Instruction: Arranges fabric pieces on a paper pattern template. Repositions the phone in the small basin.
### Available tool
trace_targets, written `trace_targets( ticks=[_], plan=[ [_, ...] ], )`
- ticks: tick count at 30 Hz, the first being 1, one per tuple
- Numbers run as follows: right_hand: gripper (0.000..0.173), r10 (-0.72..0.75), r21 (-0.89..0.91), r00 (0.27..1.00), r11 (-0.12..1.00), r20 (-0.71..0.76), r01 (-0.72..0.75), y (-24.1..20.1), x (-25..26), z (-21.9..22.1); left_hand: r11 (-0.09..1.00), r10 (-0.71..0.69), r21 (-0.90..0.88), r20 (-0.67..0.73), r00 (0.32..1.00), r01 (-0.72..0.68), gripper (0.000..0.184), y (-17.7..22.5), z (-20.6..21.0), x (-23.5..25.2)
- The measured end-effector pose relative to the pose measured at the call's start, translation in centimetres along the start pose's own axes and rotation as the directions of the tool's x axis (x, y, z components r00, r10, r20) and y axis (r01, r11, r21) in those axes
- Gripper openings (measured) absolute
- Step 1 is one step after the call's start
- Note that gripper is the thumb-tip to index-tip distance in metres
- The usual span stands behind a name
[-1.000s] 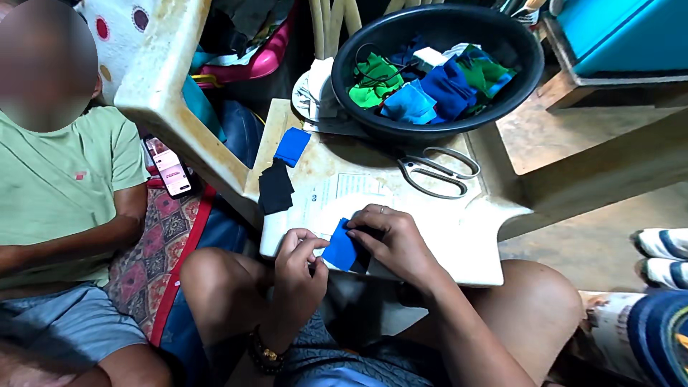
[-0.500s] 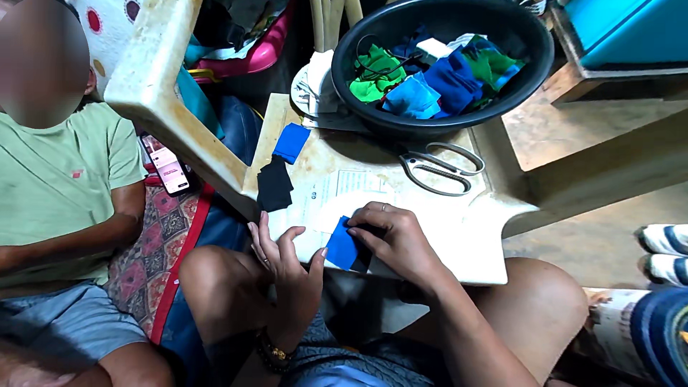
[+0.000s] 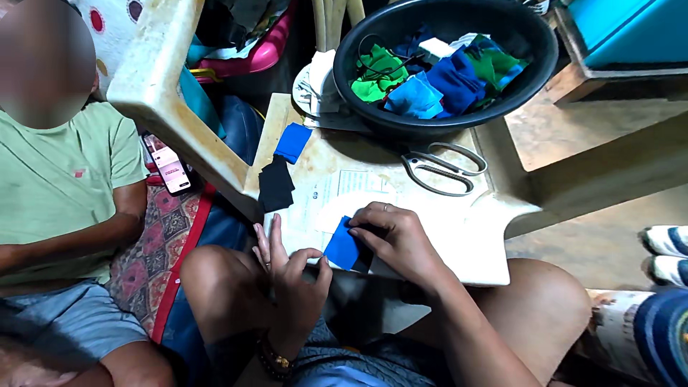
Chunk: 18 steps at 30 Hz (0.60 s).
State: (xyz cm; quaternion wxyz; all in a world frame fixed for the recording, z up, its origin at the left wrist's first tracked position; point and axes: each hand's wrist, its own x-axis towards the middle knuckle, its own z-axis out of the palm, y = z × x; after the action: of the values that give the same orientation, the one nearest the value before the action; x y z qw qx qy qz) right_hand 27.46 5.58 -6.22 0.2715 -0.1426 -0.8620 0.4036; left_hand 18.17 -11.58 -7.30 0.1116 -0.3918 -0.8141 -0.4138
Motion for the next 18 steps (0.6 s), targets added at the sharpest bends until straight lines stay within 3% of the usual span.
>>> trace_targets(
  ticks=[18],
  plan=[
    [0.012, 0.004, 0.004, 1.000, 1.000, 0.000, -0.004, -0.10, 0.04, -0.06, 0.996, -0.057, 0.069, 0.118, 0.991, 0.049, 0.013, 0.87, -0.18, 0.56]
  ],
)
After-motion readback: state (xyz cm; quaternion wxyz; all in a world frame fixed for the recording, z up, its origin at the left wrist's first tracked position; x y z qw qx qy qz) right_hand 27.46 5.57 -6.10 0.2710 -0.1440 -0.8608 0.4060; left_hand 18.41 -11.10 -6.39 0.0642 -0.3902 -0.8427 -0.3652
